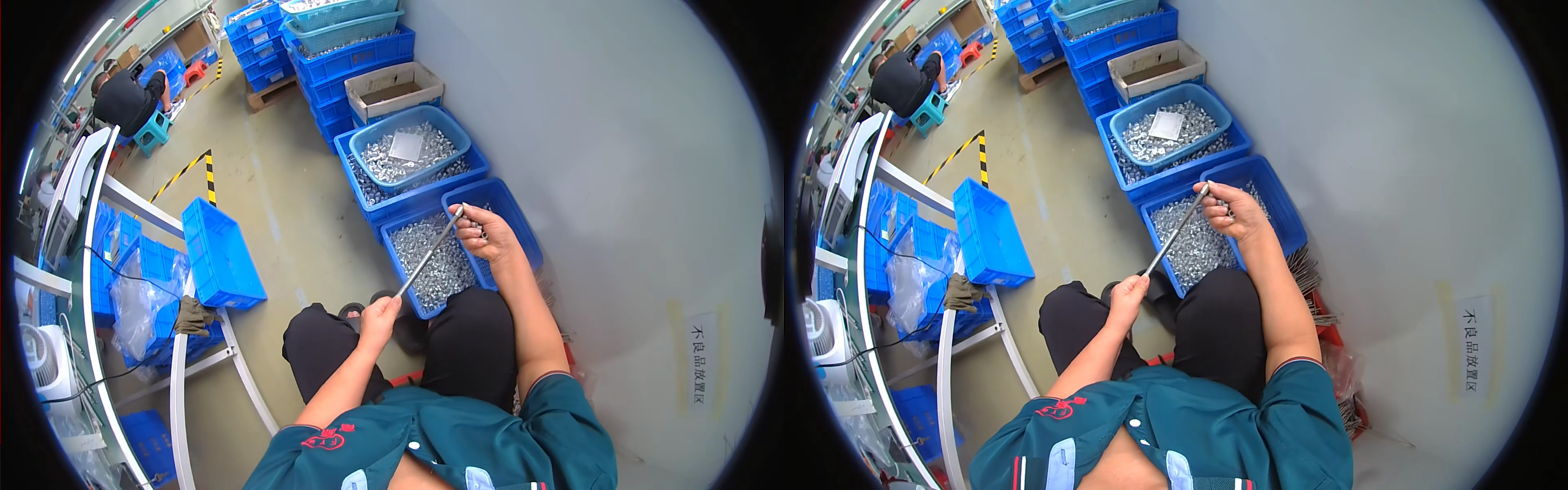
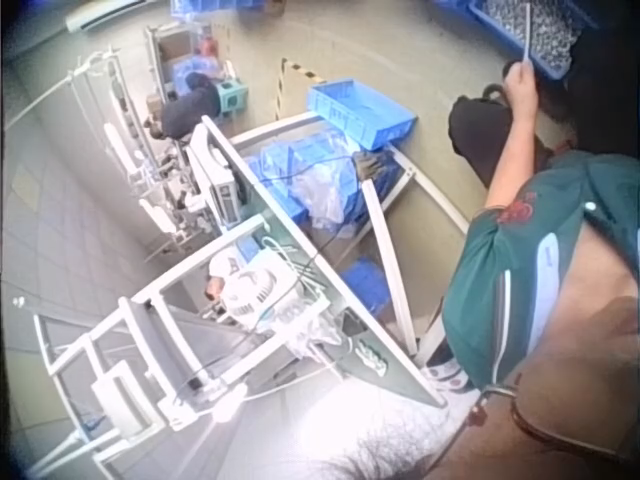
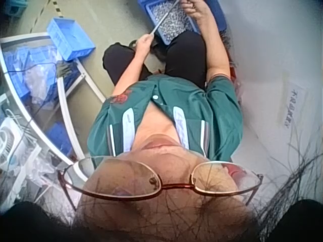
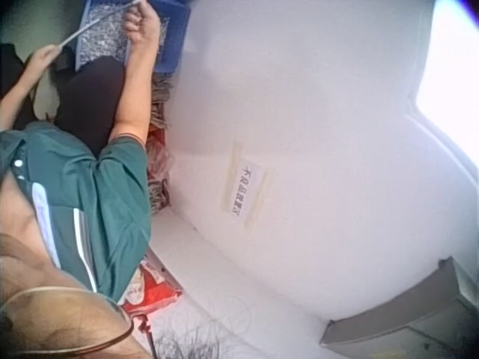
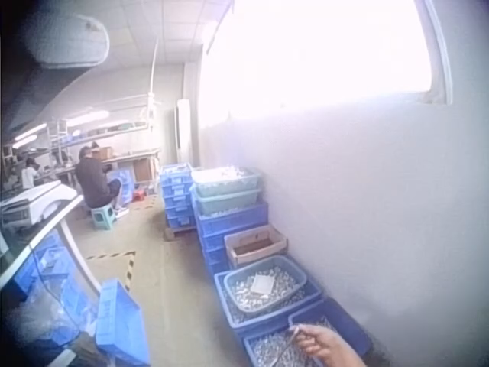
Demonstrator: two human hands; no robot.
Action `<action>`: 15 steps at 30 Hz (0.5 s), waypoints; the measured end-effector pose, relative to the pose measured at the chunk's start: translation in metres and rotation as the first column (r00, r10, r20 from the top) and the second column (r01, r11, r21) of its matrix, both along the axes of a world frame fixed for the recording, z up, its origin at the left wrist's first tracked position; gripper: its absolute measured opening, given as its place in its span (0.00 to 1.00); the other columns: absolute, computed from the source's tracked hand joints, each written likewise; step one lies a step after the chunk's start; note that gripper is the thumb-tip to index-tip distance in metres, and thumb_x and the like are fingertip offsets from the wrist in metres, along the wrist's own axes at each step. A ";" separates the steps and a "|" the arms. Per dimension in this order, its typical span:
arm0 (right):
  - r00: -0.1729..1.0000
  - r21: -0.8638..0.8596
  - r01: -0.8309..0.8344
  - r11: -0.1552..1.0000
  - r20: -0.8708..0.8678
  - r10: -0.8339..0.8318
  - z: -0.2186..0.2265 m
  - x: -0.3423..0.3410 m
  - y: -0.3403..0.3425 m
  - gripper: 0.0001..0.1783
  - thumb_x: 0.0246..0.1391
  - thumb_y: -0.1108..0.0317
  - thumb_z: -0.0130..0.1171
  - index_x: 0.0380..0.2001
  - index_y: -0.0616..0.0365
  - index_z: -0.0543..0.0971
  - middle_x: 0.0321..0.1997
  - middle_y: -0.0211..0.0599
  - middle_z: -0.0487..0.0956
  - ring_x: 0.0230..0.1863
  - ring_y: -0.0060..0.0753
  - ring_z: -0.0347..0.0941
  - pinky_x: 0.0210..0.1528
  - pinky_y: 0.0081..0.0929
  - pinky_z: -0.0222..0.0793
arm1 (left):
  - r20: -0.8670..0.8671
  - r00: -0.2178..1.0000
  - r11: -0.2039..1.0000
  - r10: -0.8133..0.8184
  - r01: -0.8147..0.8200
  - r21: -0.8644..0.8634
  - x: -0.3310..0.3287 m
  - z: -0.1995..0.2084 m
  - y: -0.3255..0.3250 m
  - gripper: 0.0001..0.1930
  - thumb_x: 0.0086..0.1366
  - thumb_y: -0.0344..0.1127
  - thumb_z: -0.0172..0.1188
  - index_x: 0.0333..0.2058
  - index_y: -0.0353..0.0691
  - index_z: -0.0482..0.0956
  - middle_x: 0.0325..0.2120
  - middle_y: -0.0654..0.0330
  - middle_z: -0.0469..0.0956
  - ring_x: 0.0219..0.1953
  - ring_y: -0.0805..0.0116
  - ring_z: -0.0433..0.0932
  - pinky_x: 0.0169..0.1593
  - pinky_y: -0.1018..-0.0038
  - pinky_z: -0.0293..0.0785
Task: Inspecting and threading small metal parts onto a thin rod.
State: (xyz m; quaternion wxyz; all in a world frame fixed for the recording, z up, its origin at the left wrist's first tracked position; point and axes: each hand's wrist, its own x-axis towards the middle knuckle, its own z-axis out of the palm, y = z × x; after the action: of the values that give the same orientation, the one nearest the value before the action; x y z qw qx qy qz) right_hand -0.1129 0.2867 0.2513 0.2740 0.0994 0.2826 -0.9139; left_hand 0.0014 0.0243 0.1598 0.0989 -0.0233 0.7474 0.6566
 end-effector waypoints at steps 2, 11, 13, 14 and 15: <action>1.000 0.006 0.001 1.000 0.011 -0.001 0.001 0.002 -0.003 0.14 0.58 0.67 0.49 0.42 0.67 0.71 0.22 0.27 0.63 0.17 0.12 0.55 0.11 0.06 0.50 | 0.012 1.000 1.000 0.001 -0.001 0.012 0.000 0.003 0.002 0.19 0.63 0.43 0.53 0.19 0.36 0.68 0.13 0.71 0.61 0.19 0.82 0.58 0.23 0.79 0.56; 0.951 0.539 -0.220 0.813 -0.067 0.302 0.004 0.006 -0.028 0.12 0.56 0.66 0.53 0.40 0.62 0.77 0.18 0.21 0.62 0.15 0.11 0.52 0.13 0.11 0.43 | 0.091 0.996 0.977 -0.016 -0.004 0.213 -0.020 -0.005 0.011 0.19 0.64 0.45 0.53 0.19 0.40 0.68 0.15 0.73 0.62 0.19 0.84 0.57 0.22 0.82 0.54; 0.966 0.526 -0.212 0.824 -0.012 0.256 0.001 0.007 -0.024 0.12 0.55 0.66 0.54 0.39 0.62 0.76 0.19 0.22 0.64 0.15 0.11 0.52 0.14 0.10 0.43 | 0.085 0.996 0.975 -0.020 0.001 0.220 -0.019 -0.005 0.012 0.19 0.64 0.46 0.52 0.18 0.42 0.67 0.15 0.74 0.61 0.18 0.84 0.56 0.22 0.84 0.52; 0.977 0.502 -0.181 0.845 -0.004 0.212 0.006 0.010 -0.020 0.11 0.56 0.65 0.54 0.37 0.62 0.74 0.21 0.24 0.65 0.16 0.10 0.53 0.13 0.08 0.45 | 0.063 0.998 0.973 -0.024 0.009 0.230 -0.020 -0.005 0.014 0.18 0.65 0.46 0.52 0.18 0.45 0.66 0.14 0.74 0.60 0.17 0.85 0.55 0.22 0.85 0.50; 0.990 0.436 -0.132 0.890 0.013 0.141 0.000 0.009 -0.014 0.11 0.56 0.64 0.54 0.36 0.62 0.73 0.22 0.25 0.66 0.16 0.10 0.53 0.13 0.07 0.46 | 0.064 0.998 0.973 -0.025 0.009 0.232 -0.020 -0.006 0.014 0.18 0.65 0.46 0.52 0.18 0.45 0.66 0.14 0.74 0.60 0.17 0.85 0.55 0.22 0.85 0.50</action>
State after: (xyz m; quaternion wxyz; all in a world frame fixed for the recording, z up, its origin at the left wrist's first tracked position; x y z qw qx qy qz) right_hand -0.1042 0.2725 0.2509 0.3056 0.1292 0.4888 -0.8068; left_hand -0.0182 0.0387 0.1543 0.1313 -0.0271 0.6622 0.7372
